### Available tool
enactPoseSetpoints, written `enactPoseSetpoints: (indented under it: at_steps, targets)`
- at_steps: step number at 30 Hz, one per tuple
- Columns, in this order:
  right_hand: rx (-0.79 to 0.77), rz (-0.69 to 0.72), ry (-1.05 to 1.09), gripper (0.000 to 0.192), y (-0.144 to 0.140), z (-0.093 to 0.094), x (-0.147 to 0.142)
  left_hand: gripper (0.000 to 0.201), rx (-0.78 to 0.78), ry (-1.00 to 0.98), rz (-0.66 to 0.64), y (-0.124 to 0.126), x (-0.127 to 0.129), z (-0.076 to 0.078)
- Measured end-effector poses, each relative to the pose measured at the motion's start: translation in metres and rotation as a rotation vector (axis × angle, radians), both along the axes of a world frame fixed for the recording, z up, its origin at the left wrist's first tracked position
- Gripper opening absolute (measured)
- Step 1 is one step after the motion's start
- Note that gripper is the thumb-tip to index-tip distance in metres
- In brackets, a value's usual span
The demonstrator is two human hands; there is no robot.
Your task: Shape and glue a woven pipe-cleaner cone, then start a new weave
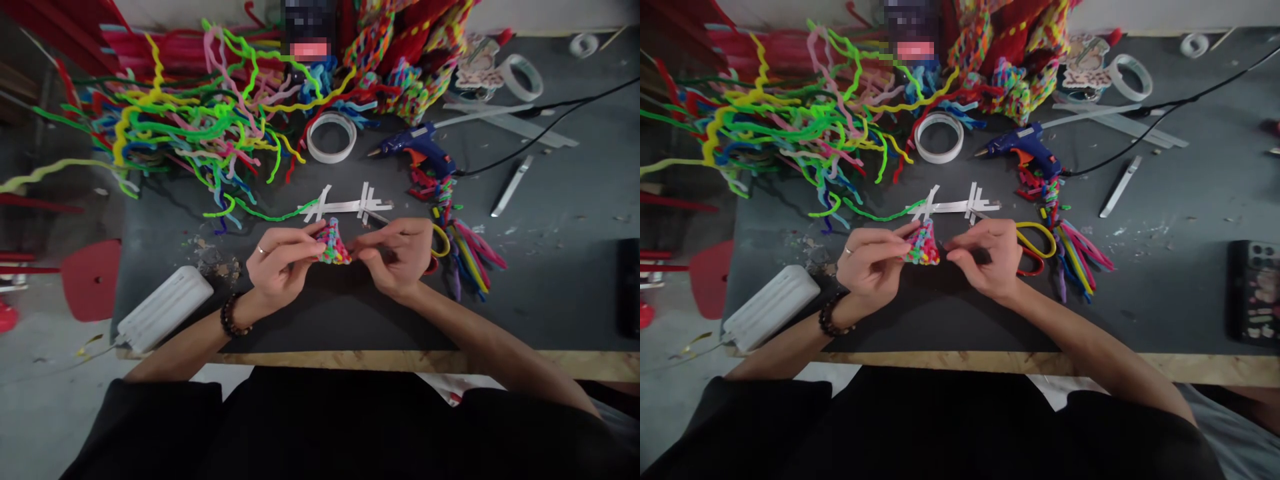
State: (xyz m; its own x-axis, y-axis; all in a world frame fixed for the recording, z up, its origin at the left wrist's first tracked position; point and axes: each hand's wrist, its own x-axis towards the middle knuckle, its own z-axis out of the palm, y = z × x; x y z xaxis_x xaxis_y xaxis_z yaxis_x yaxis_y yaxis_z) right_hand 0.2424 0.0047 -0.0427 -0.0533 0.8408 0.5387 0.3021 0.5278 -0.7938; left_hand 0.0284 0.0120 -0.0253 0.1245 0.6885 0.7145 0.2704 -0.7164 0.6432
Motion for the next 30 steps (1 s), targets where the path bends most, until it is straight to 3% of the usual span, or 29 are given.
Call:
enactPoseSetpoints:
  at_steps: [2, 4, 12, 19, 23, 30]
  targets:
    - [-0.108, -0.078, 0.207, 0.014, 0.001, -0.005, -0.004, 0.024, -0.055, -0.038, 0.026, 0.002, 0.000, -0.003]
    - [-0.161, -0.085, 0.301, 0.014, 0.001, -0.009, -0.006, 0.022, -0.089, -0.055, 0.040, 0.002, 0.000, -0.006]
    - [-0.158, -0.082, 0.164, 0.007, 0.003, 0.000, -0.003, 0.022, -0.120, -0.005, 0.083, 0.001, 0.000, -0.009]
    - [0.008, 0.007, -0.164, 0.026, 0.001, 0.008, 0.003, 0.015, -0.156, 0.116, 0.178, -0.002, -0.001, -0.002]
    - [-0.127, -0.021, -0.111, 0.043, 0.001, 0.008, 0.003, 0.011, -0.254, 0.135, 0.174, -0.005, 0.000, 0.002]
    - [-0.186, -0.001, 0.061, 0.011, 0.003, 0.008, 0.000, 0.014, -0.221, 0.167, 0.160, -0.005, 0.000, 0.002]
